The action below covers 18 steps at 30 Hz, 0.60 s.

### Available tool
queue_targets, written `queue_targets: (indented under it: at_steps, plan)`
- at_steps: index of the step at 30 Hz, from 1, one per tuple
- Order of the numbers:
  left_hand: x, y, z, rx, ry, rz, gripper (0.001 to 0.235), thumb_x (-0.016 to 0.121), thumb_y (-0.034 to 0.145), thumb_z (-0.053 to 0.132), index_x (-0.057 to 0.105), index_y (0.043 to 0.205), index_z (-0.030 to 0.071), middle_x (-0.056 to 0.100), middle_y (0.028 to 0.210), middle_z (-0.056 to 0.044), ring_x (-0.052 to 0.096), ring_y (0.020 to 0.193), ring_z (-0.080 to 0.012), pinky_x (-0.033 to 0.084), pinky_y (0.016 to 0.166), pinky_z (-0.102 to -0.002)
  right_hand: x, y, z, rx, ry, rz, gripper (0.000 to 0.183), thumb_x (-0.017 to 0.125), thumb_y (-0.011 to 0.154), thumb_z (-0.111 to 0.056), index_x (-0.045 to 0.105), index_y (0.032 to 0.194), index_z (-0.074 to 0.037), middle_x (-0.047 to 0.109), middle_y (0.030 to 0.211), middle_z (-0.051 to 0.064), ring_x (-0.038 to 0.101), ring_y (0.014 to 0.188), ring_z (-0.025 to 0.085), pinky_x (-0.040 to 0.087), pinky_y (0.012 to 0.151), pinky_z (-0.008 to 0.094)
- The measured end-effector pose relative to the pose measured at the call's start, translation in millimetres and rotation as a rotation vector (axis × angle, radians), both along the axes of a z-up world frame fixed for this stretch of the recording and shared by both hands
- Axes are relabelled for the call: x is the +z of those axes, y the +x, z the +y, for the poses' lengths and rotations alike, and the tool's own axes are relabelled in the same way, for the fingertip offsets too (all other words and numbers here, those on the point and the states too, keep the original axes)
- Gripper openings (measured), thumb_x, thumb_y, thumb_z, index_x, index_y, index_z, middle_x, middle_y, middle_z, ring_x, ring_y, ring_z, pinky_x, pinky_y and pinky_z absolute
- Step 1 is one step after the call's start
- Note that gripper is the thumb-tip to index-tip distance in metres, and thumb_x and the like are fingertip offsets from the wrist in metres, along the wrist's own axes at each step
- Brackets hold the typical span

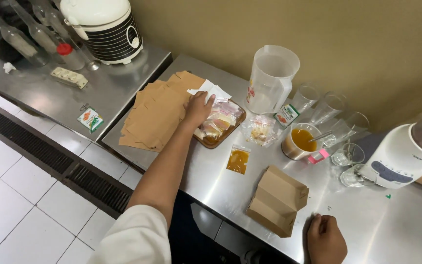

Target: Assembling a small cardboard box and filling it with small condiment packets on a prep counter.

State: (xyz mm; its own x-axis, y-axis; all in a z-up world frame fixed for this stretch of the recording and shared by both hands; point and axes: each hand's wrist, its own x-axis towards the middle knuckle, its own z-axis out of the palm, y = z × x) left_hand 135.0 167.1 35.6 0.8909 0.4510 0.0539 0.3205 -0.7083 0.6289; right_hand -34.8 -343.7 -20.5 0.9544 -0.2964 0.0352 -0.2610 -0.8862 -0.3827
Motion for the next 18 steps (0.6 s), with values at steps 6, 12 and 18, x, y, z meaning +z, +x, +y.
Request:
queue_targets:
  at_steps: [6, 12, 18]
  plan:
    - [38.1, -35.0, 0.3, 0.300, -0.781, -0.479, 0.040, 0.060, 0.097, 0.028, 0.070, 0.130, 0.007, 0.068, 0.138, -0.006, 0.063, 0.130, -0.0178, 0.050, 0.107, -0.027, 2.4, 2.3, 0.5, -0.026, 0.022, 0.041, 0.032, 0.053, 0.107, -0.046, 0.066, 0.098, -0.019, 0.067, 0.074, 0.001, 0.068, 0.075, 0.028, 0.049, 0.070, 0.042]
    - [75.7, -109.9, -70.6, 0.164, -1.170, -0.535, 0.034, 0.071, 0.089, 0.000, 0.073, 0.123, 0.004, 0.074, 0.121, -0.014, 0.072, 0.096, -0.0212, 0.063, 0.080, -0.029, 9.3, -2.5, -5.5, 0.059, 0.076, -0.074, 0.027, 0.058, 0.107, -0.036, 0.069, 0.108, -0.012, 0.071, 0.082, 0.008, 0.069, 0.085, 0.035, 0.050, 0.081, 0.046]
    - [57.3, -181.4, -181.7, -0.182, -1.293, -0.380, 0.018, 0.070, 0.093, 0.001, 0.072, 0.110, 0.006, 0.073, 0.111, -0.005, 0.064, 0.101, -0.0083, 0.050, 0.092, -0.022, 62.6, -30.2, 15.3, -0.001, 0.750, -0.424, 0.014, 0.052, 0.118, -0.014, 0.056, 0.107, -0.007, 0.056, 0.079, 0.004, 0.056, 0.074, 0.012, 0.045, 0.066, 0.025]
